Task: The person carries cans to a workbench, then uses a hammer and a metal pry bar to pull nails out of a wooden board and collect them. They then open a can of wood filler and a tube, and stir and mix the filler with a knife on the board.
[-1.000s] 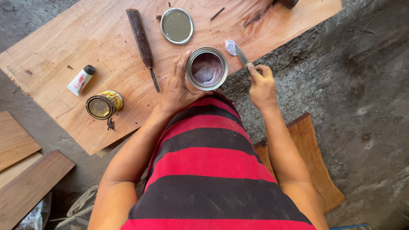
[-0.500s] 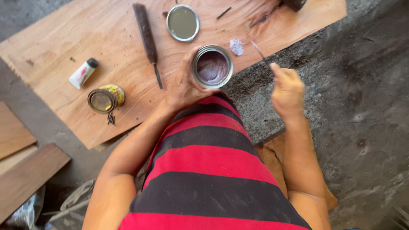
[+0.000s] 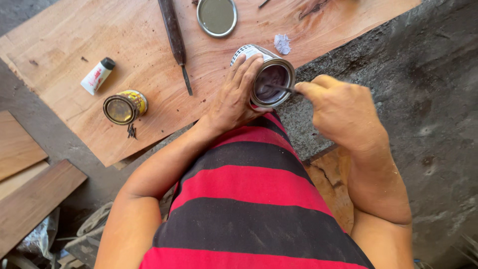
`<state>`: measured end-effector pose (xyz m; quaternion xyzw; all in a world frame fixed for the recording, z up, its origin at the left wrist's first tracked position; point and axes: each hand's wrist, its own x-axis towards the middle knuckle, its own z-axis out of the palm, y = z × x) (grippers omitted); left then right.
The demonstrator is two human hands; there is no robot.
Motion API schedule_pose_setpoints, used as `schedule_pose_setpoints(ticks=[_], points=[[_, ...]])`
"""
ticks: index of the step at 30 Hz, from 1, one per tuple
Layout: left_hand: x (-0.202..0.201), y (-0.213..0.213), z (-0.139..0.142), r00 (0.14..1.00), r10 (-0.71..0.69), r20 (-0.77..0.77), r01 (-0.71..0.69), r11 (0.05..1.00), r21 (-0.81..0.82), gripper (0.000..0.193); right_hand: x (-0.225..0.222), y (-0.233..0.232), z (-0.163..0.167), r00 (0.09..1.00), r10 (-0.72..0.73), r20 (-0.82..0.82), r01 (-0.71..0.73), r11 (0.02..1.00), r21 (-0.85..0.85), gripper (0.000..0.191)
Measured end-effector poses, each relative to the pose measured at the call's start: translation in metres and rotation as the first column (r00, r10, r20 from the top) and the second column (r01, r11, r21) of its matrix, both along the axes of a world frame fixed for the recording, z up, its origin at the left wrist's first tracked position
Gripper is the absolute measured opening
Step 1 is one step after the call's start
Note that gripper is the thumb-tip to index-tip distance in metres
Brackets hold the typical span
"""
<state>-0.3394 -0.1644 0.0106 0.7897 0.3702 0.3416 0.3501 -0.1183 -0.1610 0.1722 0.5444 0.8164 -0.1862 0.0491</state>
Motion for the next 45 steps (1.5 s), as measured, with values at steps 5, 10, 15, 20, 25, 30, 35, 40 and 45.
schedule_pose_setpoints(ticks=[5,10,15,20,25,30,35,40,45], points=[[-0.002,-0.001,0.001,0.999,-0.01,-0.036,0.009,0.999,-0.036,0.112,0.006,-0.004,-0.013,0.991,-0.057,0.123,0.059,0.998,-0.019,0.032],[0.0,-0.001,0.0,0.997,-0.024,-0.074,0.023,1.0,-0.006,0.112,0.0,-0.011,-0.039,0.981,-0.134,-0.14,0.126,0.99,-0.064,0.02],[0.001,0.002,-0.001,1.0,0.007,-0.017,-0.006,1.0,0.002,0.113,0.01,-0.029,-0.073,0.699,-0.545,-0.463,0.409,0.836,-0.367,0.016],[-0.002,0.001,-0.006,0.998,0.059,-0.016,-0.06,0.996,-0.06,0.117,0.016,-0.049,-0.112,0.312,-0.751,-0.583,0.428,0.658,-0.619,0.014],[-0.009,0.001,-0.016,0.988,0.153,0.011,-0.151,0.98,-0.129,0.125,0.021,-0.058,-0.126,0.141,-0.784,-0.605,0.41,0.602,-0.685,0.014],[-0.015,0.003,-0.03,0.977,0.177,0.117,-0.151,0.968,-0.199,0.127,0.026,-0.053,-0.113,0.09,-0.778,-0.621,0.428,0.594,-0.682,0.014],[-0.011,0.001,-0.042,0.951,0.174,0.257,-0.108,0.961,-0.254,0.128,0.025,-0.046,-0.088,0.14,-0.753,-0.643,0.452,0.627,-0.635,0.014],[-0.009,0.0,-0.048,0.964,0.223,0.142,-0.183,0.951,-0.247,0.131,0.029,-0.047,-0.068,0.163,-0.72,-0.675,0.479,0.656,-0.584,0.015],[-0.01,0.002,-0.05,0.964,0.223,0.147,-0.194,0.963,-0.188,0.129,0.039,-0.054,-0.055,0.141,-0.71,-0.689,0.504,0.651,-0.568,0.015]])
